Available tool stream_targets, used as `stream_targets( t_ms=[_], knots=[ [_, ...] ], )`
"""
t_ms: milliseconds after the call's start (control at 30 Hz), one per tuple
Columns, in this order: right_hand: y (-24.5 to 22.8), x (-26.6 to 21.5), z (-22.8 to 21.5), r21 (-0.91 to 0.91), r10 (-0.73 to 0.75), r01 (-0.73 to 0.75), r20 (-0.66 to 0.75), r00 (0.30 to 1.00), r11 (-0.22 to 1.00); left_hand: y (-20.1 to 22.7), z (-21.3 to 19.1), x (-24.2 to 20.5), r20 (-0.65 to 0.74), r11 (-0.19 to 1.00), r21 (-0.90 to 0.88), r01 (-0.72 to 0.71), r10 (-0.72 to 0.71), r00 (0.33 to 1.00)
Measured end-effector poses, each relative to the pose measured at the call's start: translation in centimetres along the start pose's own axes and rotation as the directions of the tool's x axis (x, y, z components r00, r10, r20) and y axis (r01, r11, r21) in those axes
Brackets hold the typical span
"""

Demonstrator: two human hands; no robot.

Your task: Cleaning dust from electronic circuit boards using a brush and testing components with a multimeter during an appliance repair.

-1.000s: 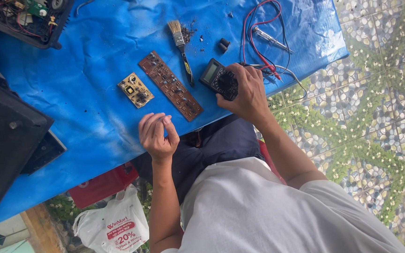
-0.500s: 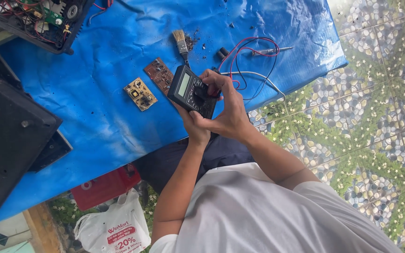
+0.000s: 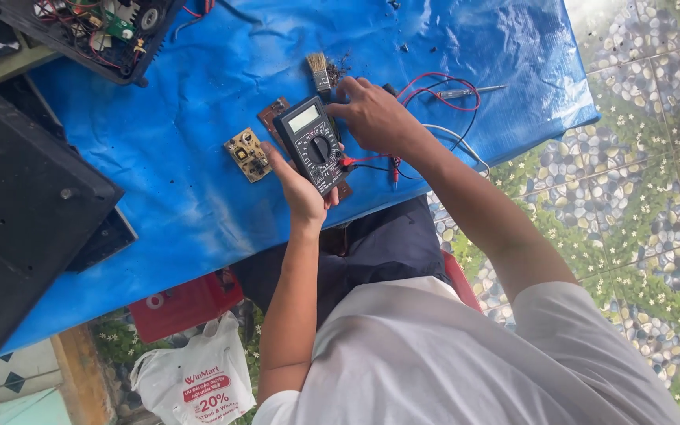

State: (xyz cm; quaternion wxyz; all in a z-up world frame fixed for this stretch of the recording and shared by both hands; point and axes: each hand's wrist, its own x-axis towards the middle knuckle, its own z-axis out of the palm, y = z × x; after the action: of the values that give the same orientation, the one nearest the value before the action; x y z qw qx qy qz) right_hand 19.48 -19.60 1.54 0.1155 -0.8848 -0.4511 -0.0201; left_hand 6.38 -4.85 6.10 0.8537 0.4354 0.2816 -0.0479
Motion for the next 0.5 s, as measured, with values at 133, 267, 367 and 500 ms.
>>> stream_targets(
  t_ms=[133,267,367,500],
  knots=[
    [0.5,1.8,-0.8,-0.005,-0.215,0.215,-0.101,0.971,0.977,0.9,-1.0,0.7,0.061,0.998,-0.054,-0.03,0.033,0.998],
    [1.3,2.8,-2.8,-0.024,-0.321,0.324,-0.227,0.92,0.946,1.4,-1.7,1.4,0.043,0.994,0.03,-0.101,0.1,0.994],
    [1.8,2.5,-1.8,0.011,-0.257,0.256,0.053,0.965,0.966,1.4,-2.3,2.5,0.022,0.99,-0.06,-0.125,0.127,0.992],
    [1.7,1.6,-1.3,0.08,-0.272,0.264,0.114,0.955,0.961,1.4,-2.9,2.3,0.01,0.994,-0.013,-0.112,0.112,0.994]
  ],
)
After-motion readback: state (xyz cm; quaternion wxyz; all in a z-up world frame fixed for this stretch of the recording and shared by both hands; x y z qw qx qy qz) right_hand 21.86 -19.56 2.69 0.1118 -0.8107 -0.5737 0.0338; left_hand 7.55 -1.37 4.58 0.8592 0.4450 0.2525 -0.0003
